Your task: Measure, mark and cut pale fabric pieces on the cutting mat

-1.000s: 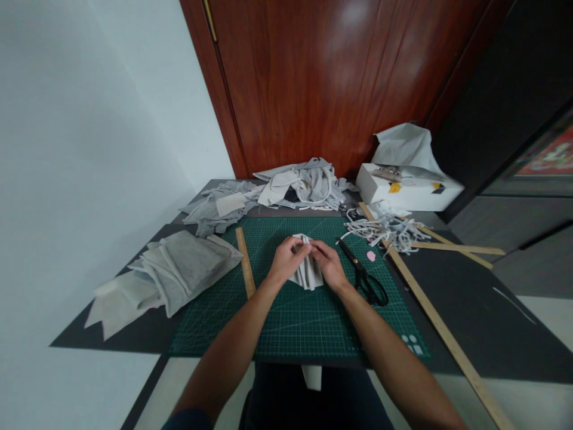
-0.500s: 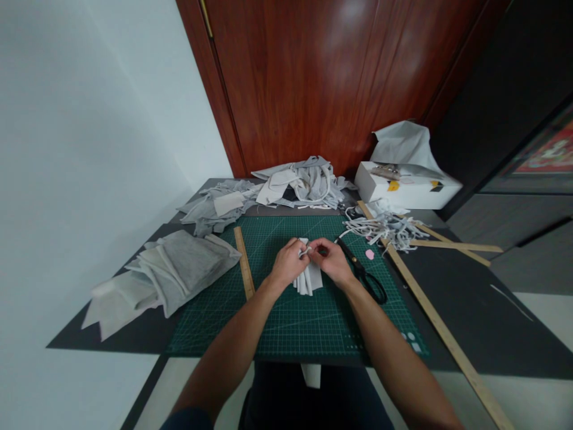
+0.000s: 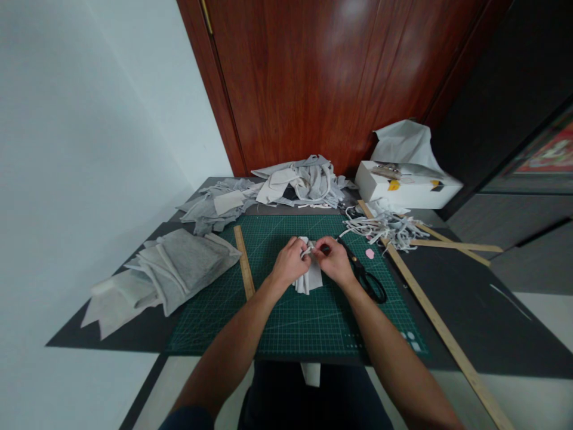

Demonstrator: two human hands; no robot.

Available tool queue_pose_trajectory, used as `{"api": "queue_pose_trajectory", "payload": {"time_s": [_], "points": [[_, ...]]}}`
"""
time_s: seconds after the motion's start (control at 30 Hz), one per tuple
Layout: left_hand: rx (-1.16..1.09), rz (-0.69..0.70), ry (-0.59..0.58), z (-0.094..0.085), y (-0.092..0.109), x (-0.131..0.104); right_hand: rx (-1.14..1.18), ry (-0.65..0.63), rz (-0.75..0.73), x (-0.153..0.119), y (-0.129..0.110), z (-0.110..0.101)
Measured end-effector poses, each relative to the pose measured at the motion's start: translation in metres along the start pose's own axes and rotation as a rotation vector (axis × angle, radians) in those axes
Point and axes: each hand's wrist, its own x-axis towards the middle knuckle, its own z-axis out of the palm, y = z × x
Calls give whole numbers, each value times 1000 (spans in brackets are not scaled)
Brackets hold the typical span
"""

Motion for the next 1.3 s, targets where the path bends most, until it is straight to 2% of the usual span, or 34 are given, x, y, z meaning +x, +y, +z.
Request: {"api": "queue_pose_trajectory", "payload": {"time_s": [0.07,0.17,0.37,0.47,0.63,0.77,0.83,0.97,1.1,1.3], "points": [[2,-4,11,3,3,-1,-91,47,-72,-2,-4,1],[2,11,12,6,9,-4,-179,53,-124,-5,-10,4],[13,-34,-48,9,18,-5,-261,149,-120,-9,-16,5],[-134,-68,-27,9,19,-4,-232,190,-112,-9,-17,3],[-339,-86,7,5,15,0,76,140,-24,-5,-8,3],[-498,-140,36,-4,11,3,-9,265,15,2,12,1],[-603,-192,46,-9,9,3,-33,279,34,4,19,0],[-829,-335,70,-22,5,6,206,122,148,5,21,-3],[-994,-448,95,-35,-1,9,464,-39,260,3,10,-6],[-1098,-503,79,-43,-4,11,713,-310,425,-1,-4,-6]]}}
